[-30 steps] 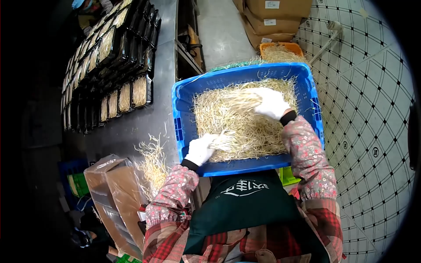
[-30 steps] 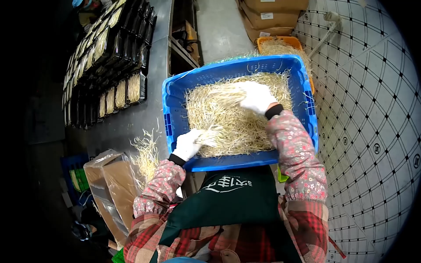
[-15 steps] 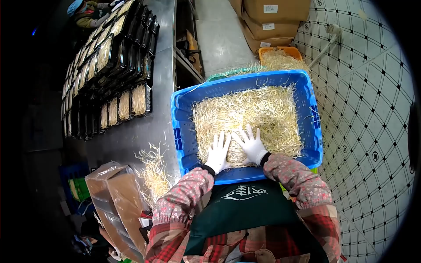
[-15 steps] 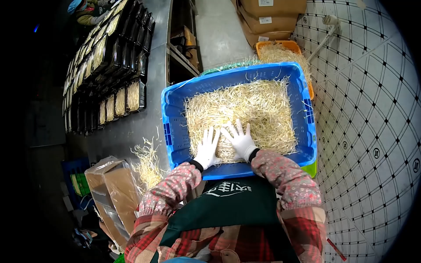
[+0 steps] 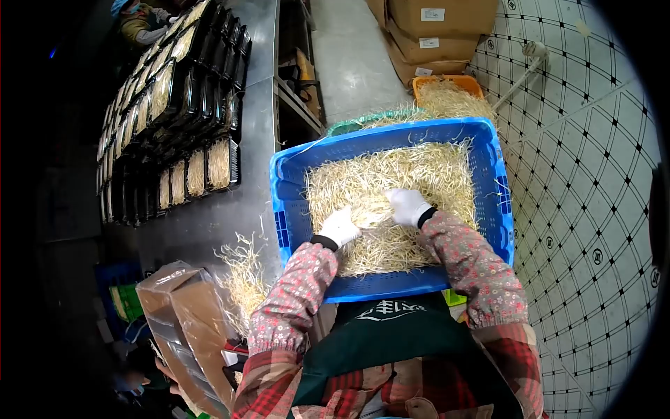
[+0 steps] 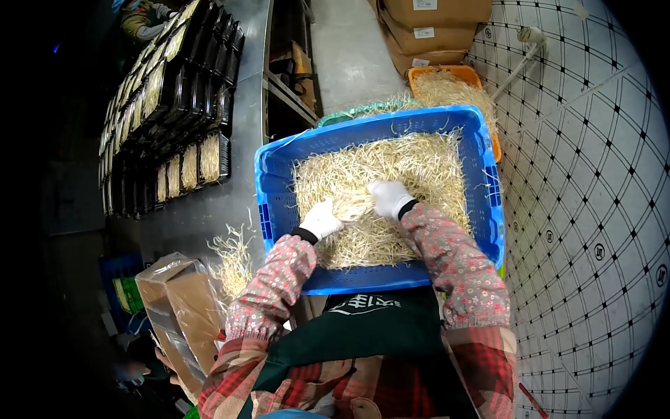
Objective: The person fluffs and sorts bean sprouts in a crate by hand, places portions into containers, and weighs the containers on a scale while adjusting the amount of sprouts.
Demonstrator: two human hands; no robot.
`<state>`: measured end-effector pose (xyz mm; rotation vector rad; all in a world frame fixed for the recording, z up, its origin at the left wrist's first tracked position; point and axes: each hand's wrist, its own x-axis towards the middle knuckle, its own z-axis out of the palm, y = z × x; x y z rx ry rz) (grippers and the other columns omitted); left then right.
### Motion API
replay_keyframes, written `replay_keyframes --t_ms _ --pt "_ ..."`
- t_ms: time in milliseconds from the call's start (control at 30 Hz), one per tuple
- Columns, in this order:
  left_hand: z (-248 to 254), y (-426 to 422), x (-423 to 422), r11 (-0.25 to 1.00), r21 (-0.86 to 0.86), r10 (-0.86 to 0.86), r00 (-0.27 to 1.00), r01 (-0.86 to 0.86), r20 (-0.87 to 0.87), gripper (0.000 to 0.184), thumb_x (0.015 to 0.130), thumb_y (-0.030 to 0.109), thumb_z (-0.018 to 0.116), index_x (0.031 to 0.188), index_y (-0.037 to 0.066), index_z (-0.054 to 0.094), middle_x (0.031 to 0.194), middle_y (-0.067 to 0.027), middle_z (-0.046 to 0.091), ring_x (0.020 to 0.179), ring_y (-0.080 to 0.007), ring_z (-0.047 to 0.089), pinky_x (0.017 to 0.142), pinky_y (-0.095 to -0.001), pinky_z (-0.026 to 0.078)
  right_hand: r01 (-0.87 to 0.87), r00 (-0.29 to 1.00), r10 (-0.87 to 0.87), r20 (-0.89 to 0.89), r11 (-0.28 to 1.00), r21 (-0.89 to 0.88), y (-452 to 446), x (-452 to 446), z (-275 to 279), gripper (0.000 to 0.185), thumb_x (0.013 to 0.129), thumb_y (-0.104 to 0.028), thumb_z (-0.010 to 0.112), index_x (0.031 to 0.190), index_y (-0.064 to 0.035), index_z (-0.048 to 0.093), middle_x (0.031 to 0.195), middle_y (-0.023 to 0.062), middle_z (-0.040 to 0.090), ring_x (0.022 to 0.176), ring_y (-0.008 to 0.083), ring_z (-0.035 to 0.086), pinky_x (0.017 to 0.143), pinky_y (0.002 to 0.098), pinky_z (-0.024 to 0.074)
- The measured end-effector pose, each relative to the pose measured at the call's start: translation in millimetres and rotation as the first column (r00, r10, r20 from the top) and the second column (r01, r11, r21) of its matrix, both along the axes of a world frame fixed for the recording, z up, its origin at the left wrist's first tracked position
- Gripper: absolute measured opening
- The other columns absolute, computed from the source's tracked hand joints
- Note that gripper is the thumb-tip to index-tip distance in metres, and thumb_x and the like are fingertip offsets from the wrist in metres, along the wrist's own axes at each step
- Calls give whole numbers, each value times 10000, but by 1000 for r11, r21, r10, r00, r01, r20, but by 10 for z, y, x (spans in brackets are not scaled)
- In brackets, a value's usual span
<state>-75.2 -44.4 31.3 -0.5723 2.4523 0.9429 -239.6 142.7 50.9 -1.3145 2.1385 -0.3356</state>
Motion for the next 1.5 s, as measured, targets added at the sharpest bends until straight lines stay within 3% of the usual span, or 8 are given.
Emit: replay_keyframes --t_ms 100,333,400,567,800,1100,1333,1500 --pt "612 9 169 994 -103 -39 998 43 46 532 812 470 696 1137 59 603 1007 -232 696 981 -397 669 867 -453 528 47 989 -71 -126 981 -188 346 -315 -7 266 788 -118 600 1039 -98 685 1064 124 695 966 295 684 793 403 569" --pt "807 138 628 921 -269 -343 914 281 -218 458 811 263 726 1230 124 605 1037 -100 651 960 -297 668 774 -394 557 297 955 -297 23 955 1 68 -527 1089 279 870 -311 604 1022 -90 678 1006 176 710 942 346 681 808 431 546" --pt "734 299 633 849 -370 -455 877 377 -152 675 749 261 767 1361 117 519 1114 -114 612 1074 -299 624 812 -402 542 177 973 -224 -53 876 -449 -32 -264 392 303 851 -346 631 1031 -106 672 999 148 694 935 330 670 812 418 544" --pt "821 163 354 943 -43 -330 919 329 -215 1053 679 387 854 1528 78 312 1498 -198 431 1373 -349 429 1150 -434 345 -1 975 28 -219 993 121 -109 201 -73 1321 521 -409 954 1570 -172 188 1563 144 312 1389 361 372 1018 544 426" --pt "442 176 -405 972 -107 -213 977 209 -27 1413 523 285 946 1594 118 40 1596 -247 185 1390 -458 353 1099 -496 408 29 970 35 -240 965 259 80 200 -63 1073 720 -346 841 1540 -64 209 1490 229 377 1370 374 396 1019 503 443" --pt "343 227 -62 990 -109 -106 988 94 -108 232 864 255 638 1047 118 672 1015 -171 703 979 -375 663 856 -439 523 360 932 -361 -8 926 115 635 -428 -33 245 913 -214 570 1109 -132 692 1077 186 689 1039 341 648 890 439 525" --pt "396 330 235 980 -172 -133 969 97 -207 661 833 400 719 1412 172 497 1297 -154 578 1157 -352 583 951 -436 496 258 966 -234 108 874 -411 127 -312 238 342 905 -221 577 1214 -84 624 1201 185 645 1089 366 613 968 436 484" --pt "60 35 738 980 -19 194 967 -199 -164 955 766 324 775 1528 12 289 1517 -257 382 1402 -368 393 1177 -384 307 -208 977 212 -5 964 163 -178 16 -198 715 848 -135 607 1516 -127 352 1393 196 527 1259 363 533 1040 436 457"
